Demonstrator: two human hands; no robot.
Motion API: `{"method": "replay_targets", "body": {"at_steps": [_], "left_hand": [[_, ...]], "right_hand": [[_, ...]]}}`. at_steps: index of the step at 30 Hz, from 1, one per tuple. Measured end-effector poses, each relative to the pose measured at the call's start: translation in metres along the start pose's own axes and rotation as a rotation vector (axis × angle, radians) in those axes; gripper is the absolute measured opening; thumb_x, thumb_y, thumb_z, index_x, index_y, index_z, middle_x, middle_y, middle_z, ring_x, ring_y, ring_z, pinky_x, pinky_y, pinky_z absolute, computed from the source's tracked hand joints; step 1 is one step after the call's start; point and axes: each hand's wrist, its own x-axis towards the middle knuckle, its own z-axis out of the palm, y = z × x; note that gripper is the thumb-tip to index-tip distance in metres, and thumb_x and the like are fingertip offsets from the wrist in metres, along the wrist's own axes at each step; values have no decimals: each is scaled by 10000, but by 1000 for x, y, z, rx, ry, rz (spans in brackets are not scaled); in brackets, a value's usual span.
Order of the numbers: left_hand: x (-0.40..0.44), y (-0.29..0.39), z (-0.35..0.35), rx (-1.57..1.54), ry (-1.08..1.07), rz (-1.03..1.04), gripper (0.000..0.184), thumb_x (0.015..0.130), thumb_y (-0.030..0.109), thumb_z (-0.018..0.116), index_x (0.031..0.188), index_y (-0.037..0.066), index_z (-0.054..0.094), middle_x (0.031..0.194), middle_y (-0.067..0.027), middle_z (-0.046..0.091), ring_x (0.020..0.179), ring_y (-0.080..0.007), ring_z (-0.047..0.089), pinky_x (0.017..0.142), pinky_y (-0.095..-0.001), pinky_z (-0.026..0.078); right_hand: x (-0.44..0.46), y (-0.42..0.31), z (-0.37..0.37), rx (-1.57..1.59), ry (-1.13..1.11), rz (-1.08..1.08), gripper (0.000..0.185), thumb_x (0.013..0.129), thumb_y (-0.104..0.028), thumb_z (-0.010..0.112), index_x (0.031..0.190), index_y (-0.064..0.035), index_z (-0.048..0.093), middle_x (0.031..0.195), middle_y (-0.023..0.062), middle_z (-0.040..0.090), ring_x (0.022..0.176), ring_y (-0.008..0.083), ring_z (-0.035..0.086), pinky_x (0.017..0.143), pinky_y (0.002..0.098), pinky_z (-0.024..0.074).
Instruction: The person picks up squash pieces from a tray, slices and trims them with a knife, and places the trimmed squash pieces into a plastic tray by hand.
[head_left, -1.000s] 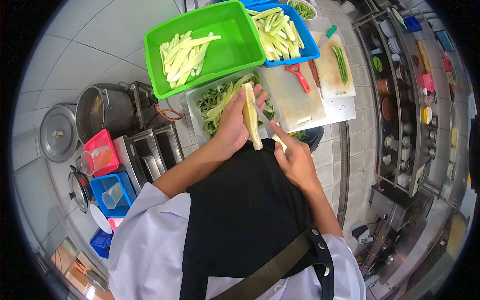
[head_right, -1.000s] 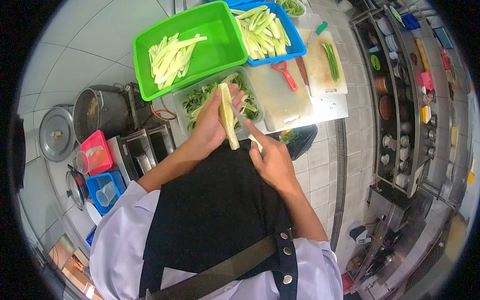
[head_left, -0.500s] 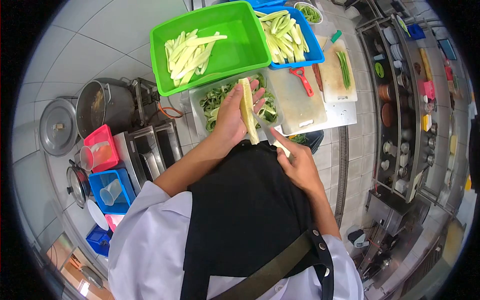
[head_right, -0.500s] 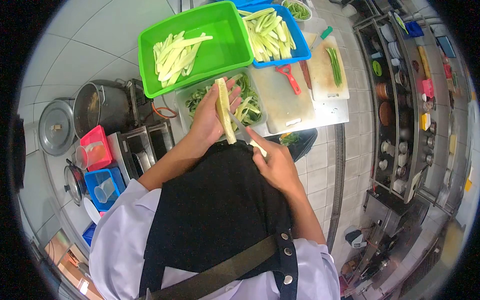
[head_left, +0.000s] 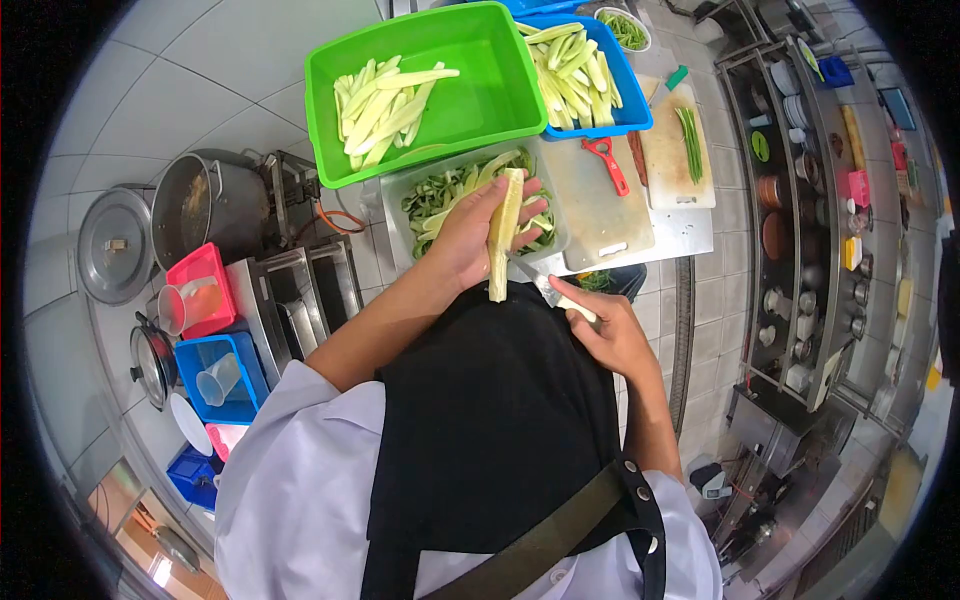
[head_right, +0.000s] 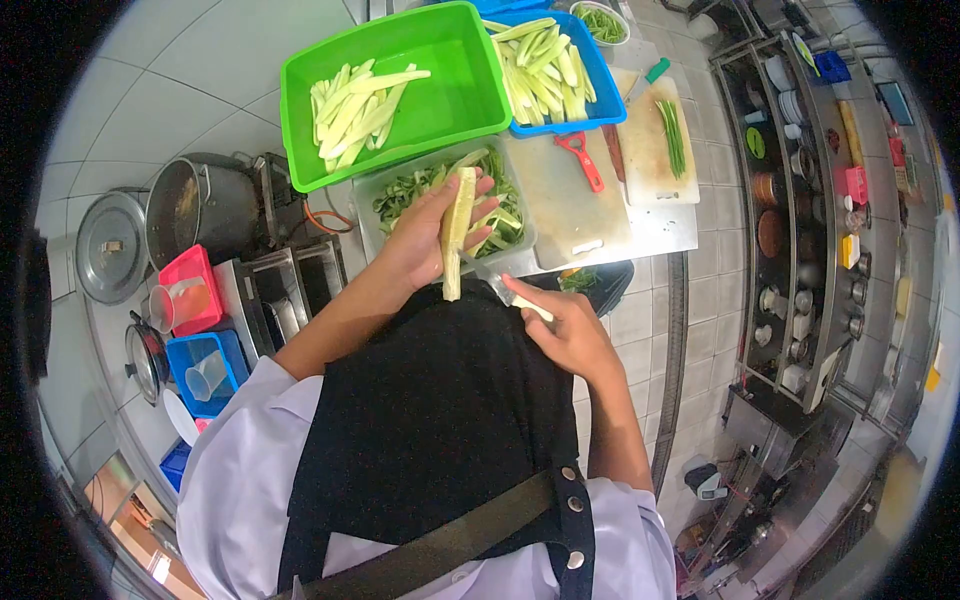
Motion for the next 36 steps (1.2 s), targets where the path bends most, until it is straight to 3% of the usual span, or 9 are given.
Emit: {"method": "replay_targets", "body": {"at_steps": [4,9,16,18,21,23,28,33,36], "left_hand": [[1,-1,-2,7,5,-42,483,1219,377,535,1600,79,540,1583,-102,637,1430,-267,650,1059,-477,653],[8,-6,-17,-50,-39,-232,447,1204,263,568,1581,26,534,1576,-148,638,1436,-290,654,1171,-555,602],[7,-20,-33,-107,-51,-353,438,1188,198,588,1579,8,535,1574,-153,640,1445,-288,650,1228,-621,550],[9,-20,-37,-125,-78,-351,374,1184,173,584,1514,0,553,1535,-180,648,1496,-351,604,1221,-695,529],[10,-18,-42,-106,-138,-392,443,1188,196,589,1582,1,533,1558,-152,642,1474,-297,624,1236,-636,539],[10,-19,-41,-101,-125,-386,443,1188,195,589,1579,-4,535,1558,-156,640,1479,-304,619,1235,-641,538],[12,-7,-35,-62,-84,-343,450,1186,186,588,1583,-14,519,1573,-168,620,1498,-327,601,1238,-654,532],[23,8,-31,-71,-22,-229,431,1176,188,599,1543,-26,531,1546,-197,632,1507,-347,595,1261,-647,516],[36,19,-41,-97,24,-45,417,1196,215,551,1534,-29,528,1555,-212,609,1495,-345,602,1199,-566,568]], "right_hand": [[-4,2,-3,25,-66,26,610,959,-7,668,1551,-150,699,1237,273,795,1035,428,798,970,415,591],[-10,5,-8,48,-112,74,608,946,-5,670,1534,-150,715,1224,268,802,1007,394,809,965,407,593],[-19,17,-15,91,-211,132,604,945,-6,668,1528,-155,723,1112,240,812,867,218,737,905,345,570],[-19,19,-16,117,-224,136,601,947,-5,668,1526,-155,725,1099,235,811,855,184,715,897,339,566],[-17,24,-17,71,-302,208,586,953,-7,670,1519,-148,731,1086,217,815,841,156,689,880,335,565],[-15,25,-13,136,-253,42,575,960,-11,667,1513,-150,738,970,181,773,784,127,613,820,318,543],[-12,28,-15,126,-358,86,573,962,-14,664,1512,-153,740,936,164,751,771,124,587,803,308,533],[-10,28,-16,88,-397,94,565,965,-3,656,1510,-134,737,990,129,778,785,113,601,806,309,544],[-13,34,-17,172,-366,29,527,1017,-10,647,1524,-122,734,948,48,751,774,85,580,750,293,532]]}}
